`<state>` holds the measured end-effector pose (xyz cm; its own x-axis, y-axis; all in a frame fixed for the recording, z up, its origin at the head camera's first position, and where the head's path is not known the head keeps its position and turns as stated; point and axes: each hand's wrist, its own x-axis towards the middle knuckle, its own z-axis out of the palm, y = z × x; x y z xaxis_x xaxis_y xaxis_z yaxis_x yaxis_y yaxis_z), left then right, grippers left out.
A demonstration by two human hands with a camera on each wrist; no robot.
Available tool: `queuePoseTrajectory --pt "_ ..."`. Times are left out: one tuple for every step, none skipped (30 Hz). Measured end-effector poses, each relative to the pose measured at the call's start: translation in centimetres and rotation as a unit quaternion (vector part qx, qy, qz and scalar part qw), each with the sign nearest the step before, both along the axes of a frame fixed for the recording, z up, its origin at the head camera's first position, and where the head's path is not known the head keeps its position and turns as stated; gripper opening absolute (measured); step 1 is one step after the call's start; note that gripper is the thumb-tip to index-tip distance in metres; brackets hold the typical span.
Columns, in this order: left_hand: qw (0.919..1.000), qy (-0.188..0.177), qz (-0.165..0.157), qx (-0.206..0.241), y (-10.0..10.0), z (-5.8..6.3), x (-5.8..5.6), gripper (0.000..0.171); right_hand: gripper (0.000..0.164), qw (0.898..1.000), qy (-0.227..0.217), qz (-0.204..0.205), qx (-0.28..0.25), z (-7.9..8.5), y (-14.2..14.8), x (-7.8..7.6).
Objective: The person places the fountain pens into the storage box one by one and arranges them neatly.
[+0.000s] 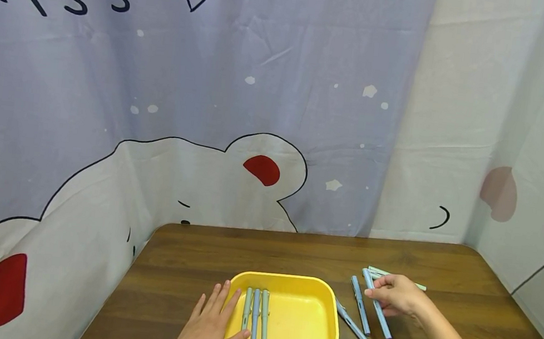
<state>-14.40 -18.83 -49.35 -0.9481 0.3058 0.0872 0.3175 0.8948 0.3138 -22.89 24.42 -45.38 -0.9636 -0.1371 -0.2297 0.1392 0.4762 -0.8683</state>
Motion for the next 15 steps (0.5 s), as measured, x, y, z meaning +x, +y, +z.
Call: queuePoseTrajectory --pt "1.0000 0.000 0.001 0.000 0.0 0.0 0.0 0.088 0.037 1.000 0.000 0.000 -0.001 0.0 -0.2 0.1" --pt "1.0000 0.001 0.001 -0.001 0.0 0.0 0.0 0.088 0.036 1.000 0.002 -0.001 0.000 0.1 -0.4 0.1" --pt "1.0000 0.002 0.001 -0.001 0.0 0.0 0.0 0.088 0.036 1.000 0.002 -0.002 -0.001 0.1 -0.6 0.2" --pt "1.0000 0.002 0.002 -0.001 0.0 0.0 0.0 0.088 0.035 1.000 0.002 -0.002 -0.002 0.1 -0.7 0.2" --pt "1.0000 0.003 0.002 -0.001 0.0 0.0 0.0 0.088 0.034 1.000 0.002 -0.001 -0.004 0.1 -0.9 0.3" --pt "1.0000 0.004 0.002 -0.001 0.0 0.0 0.1 0.088 0.032 1.000 0.002 -0.001 -0.006 0.2 -1.0 0.3" --pt "1.0000 0.005 0.003 -0.001 0.1 0.0 0.1 0.088 0.031 1.000 0.001 0.000 -0.011 0.2 -1.2 0.4" --pt "1.0000 0.005 0.003 -0.001 0.1 0.0 0.1 0.088 0.030 1.000 -0.001 0.002 -0.016 0.2 -1.3 0.5" --pt "1.0000 0.005 0.003 -0.002 0.1 0.0 0.1 0.088 0.029 1.000 -0.003 0.004 -0.020 0.3 -1.4 0.5" --pt "1.0000 0.006 0.003 -0.002 0.1 0.0 0.1 0.088 0.028 1.000 -0.004 0.006 -0.025 0.3 -1.6 0.6" --pt "1.0000 0.006 0.003 -0.003 0.1 -0.1 0.1 0.088 0.027 0.999 -0.005 0.008 -0.030 0.4 -1.7 0.6" --pt "1.0000 0.007 0.002 -0.003 0.1 -0.1 0.1 0.088 0.027 0.999 -0.007 0.009 -0.035 0.5 -1.8 0.6" --pt "1.0000 0.008 0.002 -0.003 0.1 -0.1 0.1 0.088 0.027 0.999 -0.008 0.011 -0.039 0.5 -2.0 0.7" --pt "0.9999 0.009 0.002 -0.004 0.1 -0.1 0.1 0.088 0.027 0.999 -0.009 0.013 -0.040 0.6 -2.1 0.7" --pt "0.9999 0.011 0.001 -0.004 0.1 -0.1 0.1 0.087 0.027 0.999 -0.010 0.013 -0.043 0.7 -2.2 0.7"
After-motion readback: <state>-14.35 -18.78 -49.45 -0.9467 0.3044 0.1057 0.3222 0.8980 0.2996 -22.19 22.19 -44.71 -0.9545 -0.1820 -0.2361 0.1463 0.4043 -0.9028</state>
